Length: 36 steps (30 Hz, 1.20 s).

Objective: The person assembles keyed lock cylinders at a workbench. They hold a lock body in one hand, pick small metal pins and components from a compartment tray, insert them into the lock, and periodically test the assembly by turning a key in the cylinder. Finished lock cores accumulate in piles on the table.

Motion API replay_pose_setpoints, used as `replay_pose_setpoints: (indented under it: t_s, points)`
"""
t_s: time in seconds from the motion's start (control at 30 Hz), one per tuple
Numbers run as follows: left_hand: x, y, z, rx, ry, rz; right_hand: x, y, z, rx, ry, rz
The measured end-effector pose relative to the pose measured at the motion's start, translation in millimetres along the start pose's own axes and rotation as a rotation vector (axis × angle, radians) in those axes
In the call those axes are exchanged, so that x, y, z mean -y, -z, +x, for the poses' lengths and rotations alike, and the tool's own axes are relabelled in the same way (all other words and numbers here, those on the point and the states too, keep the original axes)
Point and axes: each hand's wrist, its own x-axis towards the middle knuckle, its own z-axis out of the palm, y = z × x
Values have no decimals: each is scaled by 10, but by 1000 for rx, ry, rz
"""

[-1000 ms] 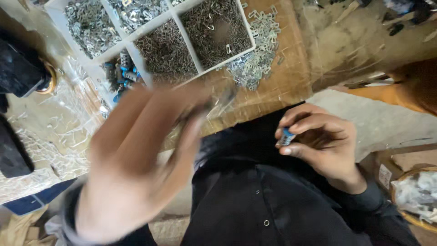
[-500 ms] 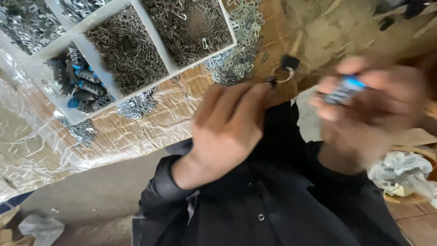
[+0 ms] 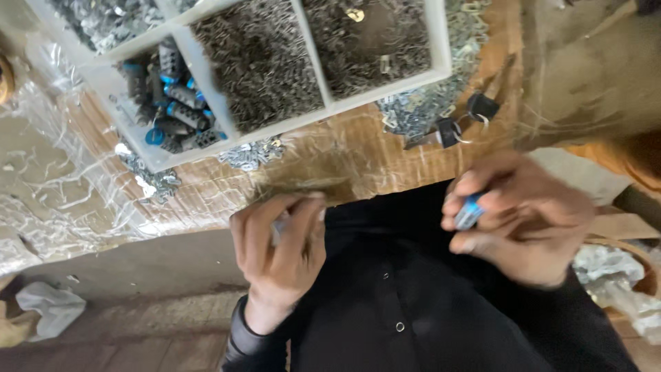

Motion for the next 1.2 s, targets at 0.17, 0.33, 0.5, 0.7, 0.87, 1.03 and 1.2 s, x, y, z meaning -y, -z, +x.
replay_pose_setpoints:
  t_s: [0.17, 0.33, 0.5, 0.7, 0.87, 1.03, 1.2]
  points:
    - [57, 247, 8, 82, 16, 74, -259, -200, 4, 250, -104, 160]
    - [73, 183, 289, 75, 84, 67, -315, -462, 126, 357, -142, 135]
    - [132, 144, 55, 59, 73, 104, -173, -542, 135, 354, -62, -15]
    - [514, 453, -120, 33, 183, 24, -210, -661, 214, 309, -61, -120]
    - [647, 423, 37, 9, 248, 240, -313, -871, 333, 450, -78, -88]
    - [635, 514, -113, -32, 279, 37, -225, -996, 322, 488, -39, -62]
    - [580, 400, -116, 62, 257, 308, -421, -1025, 326, 449, -112, 1]
